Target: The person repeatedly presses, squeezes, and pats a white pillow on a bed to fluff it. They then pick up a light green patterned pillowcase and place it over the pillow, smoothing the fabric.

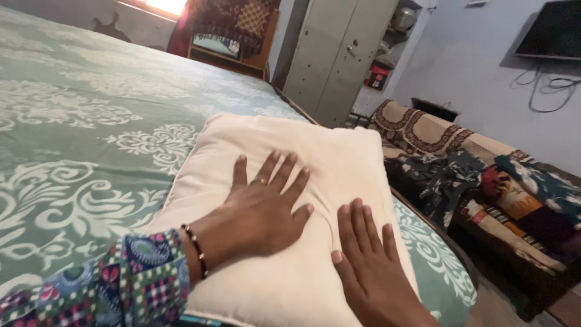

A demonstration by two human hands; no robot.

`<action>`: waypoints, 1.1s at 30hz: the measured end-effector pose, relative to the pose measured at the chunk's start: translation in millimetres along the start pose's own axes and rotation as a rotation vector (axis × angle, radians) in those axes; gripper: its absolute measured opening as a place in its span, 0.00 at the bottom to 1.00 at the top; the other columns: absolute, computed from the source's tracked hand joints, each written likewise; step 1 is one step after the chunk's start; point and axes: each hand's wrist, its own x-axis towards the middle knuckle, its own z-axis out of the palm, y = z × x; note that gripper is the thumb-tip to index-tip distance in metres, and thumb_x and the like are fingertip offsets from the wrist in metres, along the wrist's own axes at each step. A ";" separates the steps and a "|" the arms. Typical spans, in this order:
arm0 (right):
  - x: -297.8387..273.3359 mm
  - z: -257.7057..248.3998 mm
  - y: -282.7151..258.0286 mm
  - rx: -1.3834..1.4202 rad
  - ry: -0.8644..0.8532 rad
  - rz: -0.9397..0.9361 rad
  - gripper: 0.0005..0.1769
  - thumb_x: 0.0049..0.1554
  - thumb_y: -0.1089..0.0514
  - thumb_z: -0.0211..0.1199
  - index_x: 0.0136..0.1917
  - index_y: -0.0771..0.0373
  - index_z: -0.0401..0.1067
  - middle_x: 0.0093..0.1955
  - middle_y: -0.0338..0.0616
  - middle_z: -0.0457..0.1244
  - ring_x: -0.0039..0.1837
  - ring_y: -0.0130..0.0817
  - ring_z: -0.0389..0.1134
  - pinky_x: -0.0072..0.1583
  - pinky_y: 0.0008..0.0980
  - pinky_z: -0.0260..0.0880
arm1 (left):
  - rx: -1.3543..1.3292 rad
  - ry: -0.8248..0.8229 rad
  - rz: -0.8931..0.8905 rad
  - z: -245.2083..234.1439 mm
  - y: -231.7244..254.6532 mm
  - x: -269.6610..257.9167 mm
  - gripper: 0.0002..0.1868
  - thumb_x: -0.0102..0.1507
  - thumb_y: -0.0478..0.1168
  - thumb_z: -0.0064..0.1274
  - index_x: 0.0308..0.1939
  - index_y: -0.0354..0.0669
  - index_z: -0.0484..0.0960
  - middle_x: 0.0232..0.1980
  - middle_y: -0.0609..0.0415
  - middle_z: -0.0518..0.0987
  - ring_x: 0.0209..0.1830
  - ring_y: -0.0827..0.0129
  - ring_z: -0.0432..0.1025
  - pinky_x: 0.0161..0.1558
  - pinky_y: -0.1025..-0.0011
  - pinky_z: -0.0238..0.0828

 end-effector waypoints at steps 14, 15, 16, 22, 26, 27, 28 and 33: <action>57.8 0.9 21.9 0.061 -0.166 0.241 0.44 0.63 0.34 0.26 0.83 0.56 0.24 0.87 0.45 0.22 0.87 0.38 0.19 0.79 0.49 0.20 | -0.037 -0.055 -0.057 2.0 -4.1 -4.0 0.40 0.68 0.62 0.23 0.81 0.53 0.39 0.84 0.48 0.31 0.84 0.54 0.24 0.75 0.39 0.16; 43.1 4.2 23.0 0.060 -0.125 0.226 0.44 0.63 0.34 0.26 0.83 0.57 0.26 0.87 0.47 0.23 0.87 0.38 0.19 0.79 0.50 0.20 | -0.046 -0.044 -0.061 -1.2 -5.1 -2.6 0.40 0.68 0.62 0.23 0.81 0.52 0.39 0.84 0.47 0.31 0.84 0.54 0.24 0.75 0.40 0.16; 34.6 4.0 25.4 0.059 -0.085 0.210 0.44 0.63 0.33 0.27 0.83 0.58 0.27 0.87 0.48 0.23 0.87 0.39 0.19 0.79 0.50 0.21 | -0.056 -0.032 -0.065 -4.6 -5.3 -1.9 0.40 0.68 0.63 0.23 0.81 0.51 0.39 0.84 0.47 0.31 0.84 0.53 0.24 0.75 0.40 0.17; 51.3 -37.8 33.2 0.100 -0.199 0.206 0.41 0.65 0.36 0.27 0.83 0.59 0.31 0.87 0.52 0.26 0.87 0.45 0.21 0.79 0.52 0.26 | -0.244 -0.003 -0.124 -27.8 14.7 14.0 0.47 0.68 0.66 0.23 0.79 0.35 0.36 0.83 0.36 0.32 0.84 0.47 0.24 0.74 0.34 0.16; 102.4 -55.4 1.6 0.208 -0.011 -0.073 0.40 0.65 0.34 0.29 0.85 0.49 0.40 0.88 0.54 0.29 0.88 0.49 0.24 0.81 0.56 0.23 | -0.410 0.282 0.077 -22.0 31.8 57.7 0.53 0.67 0.71 0.19 0.77 0.27 0.36 0.82 0.32 0.35 0.83 0.44 0.26 0.74 0.38 0.18; 118.1 -53.1 -9.6 0.237 -0.020 -0.230 0.41 0.65 0.34 0.30 0.85 0.53 0.39 0.89 0.56 0.29 0.89 0.51 0.23 0.80 0.57 0.24 | -0.436 0.299 0.087 -13.9 26.7 63.4 0.53 0.68 0.71 0.19 0.77 0.23 0.38 0.82 0.28 0.36 0.83 0.42 0.28 0.76 0.40 0.21; 128.3 -51.3 -17.1 0.263 -0.028 -0.387 0.43 0.64 0.34 0.30 0.85 0.56 0.37 0.90 0.57 0.28 0.89 0.53 0.22 0.80 0.57 0.25 | -0.463 0.316 0.097 -4.8 19.7 66.9 0.54 0.70 0.71 0.18 0.77 0.20 0.39 0.82 0.25 0.37 0.83 0.39 0.29 0.77 0.43 0.23; 118.0 -26.8 -23.0 -0.117 -0.328 0.029 0.50 0.61 0.29 0.40 0.84 0.51 0.24 0.87 0.51 0.20 0.86 0.50 0.15 0.77 0.63 0.20 | -0.339 0.088 0.021 23.7 -3.0 67.4 0.52 0.66 0.72 0.16 0.79 0.30 0.37 0.83 0.33 0.37 0.84 0.45 0.27 0.75 0.40 0.18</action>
